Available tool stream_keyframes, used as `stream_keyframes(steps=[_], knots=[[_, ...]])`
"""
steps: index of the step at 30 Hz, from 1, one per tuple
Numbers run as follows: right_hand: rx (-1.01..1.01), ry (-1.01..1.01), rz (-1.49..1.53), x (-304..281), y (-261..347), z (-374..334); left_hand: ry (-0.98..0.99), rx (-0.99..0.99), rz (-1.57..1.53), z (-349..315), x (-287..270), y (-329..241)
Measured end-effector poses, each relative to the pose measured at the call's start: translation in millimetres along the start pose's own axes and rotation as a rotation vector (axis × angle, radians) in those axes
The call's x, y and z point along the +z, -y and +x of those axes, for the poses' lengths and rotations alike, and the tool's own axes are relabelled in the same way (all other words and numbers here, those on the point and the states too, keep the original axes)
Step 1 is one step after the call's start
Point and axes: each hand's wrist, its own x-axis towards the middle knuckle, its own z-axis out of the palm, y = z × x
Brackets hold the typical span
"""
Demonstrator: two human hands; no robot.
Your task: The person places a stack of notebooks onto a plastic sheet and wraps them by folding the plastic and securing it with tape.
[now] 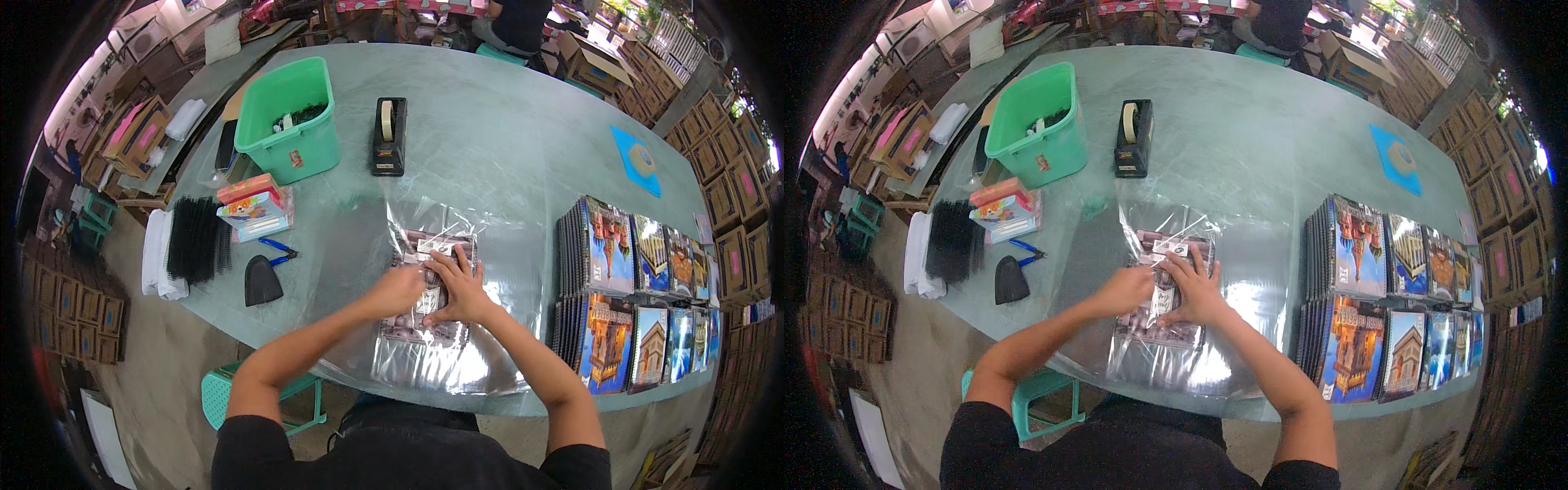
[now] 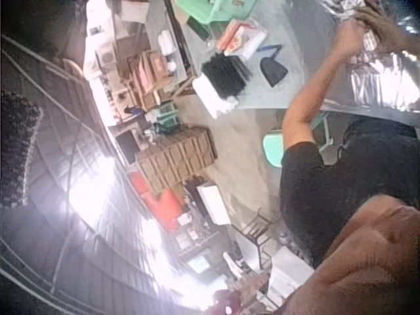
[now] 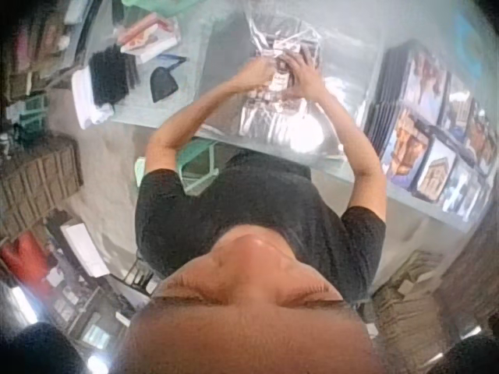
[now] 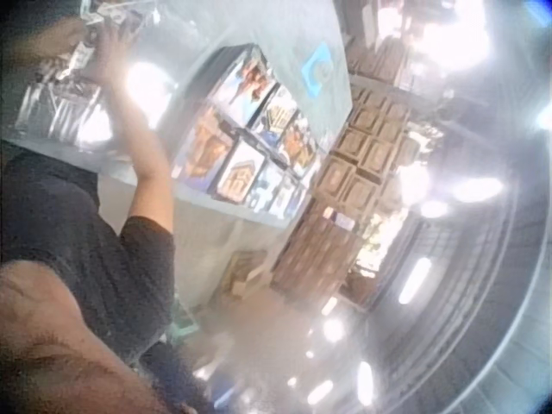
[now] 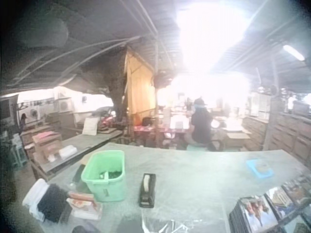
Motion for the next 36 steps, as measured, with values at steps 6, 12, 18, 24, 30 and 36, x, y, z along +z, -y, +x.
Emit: stream_keyframes(steps=[6, 12, 18, 24, 30, 36], knots=[[0.038, -0.153, 0.132, 10, -9, -3, 0.05, -0.076, 0.335, 12, 34, -22], [-0.267, -0.181, -0.255, -4, 8, -16, -0.158, 0.508, 0.42, -8, 48, 5], [-0.192, -0.201, -0.33, 7, 16, -29, 0.749, 0.088, 0.379, 61, -42, 15], [-0.038, -0.091, -0.038, -19, 18, -22, -0.533, 0.425, 0.571, 157, -88, 32], [0.023, -0.079, -0.106, -12, 20, -3, -0.761, -0.347, -0.294, 223, -128, 126], [0.187, -0.047, -0.085, -24, 10, 0, -0.761, -0.333, -0.49, 236, -118, 95]])
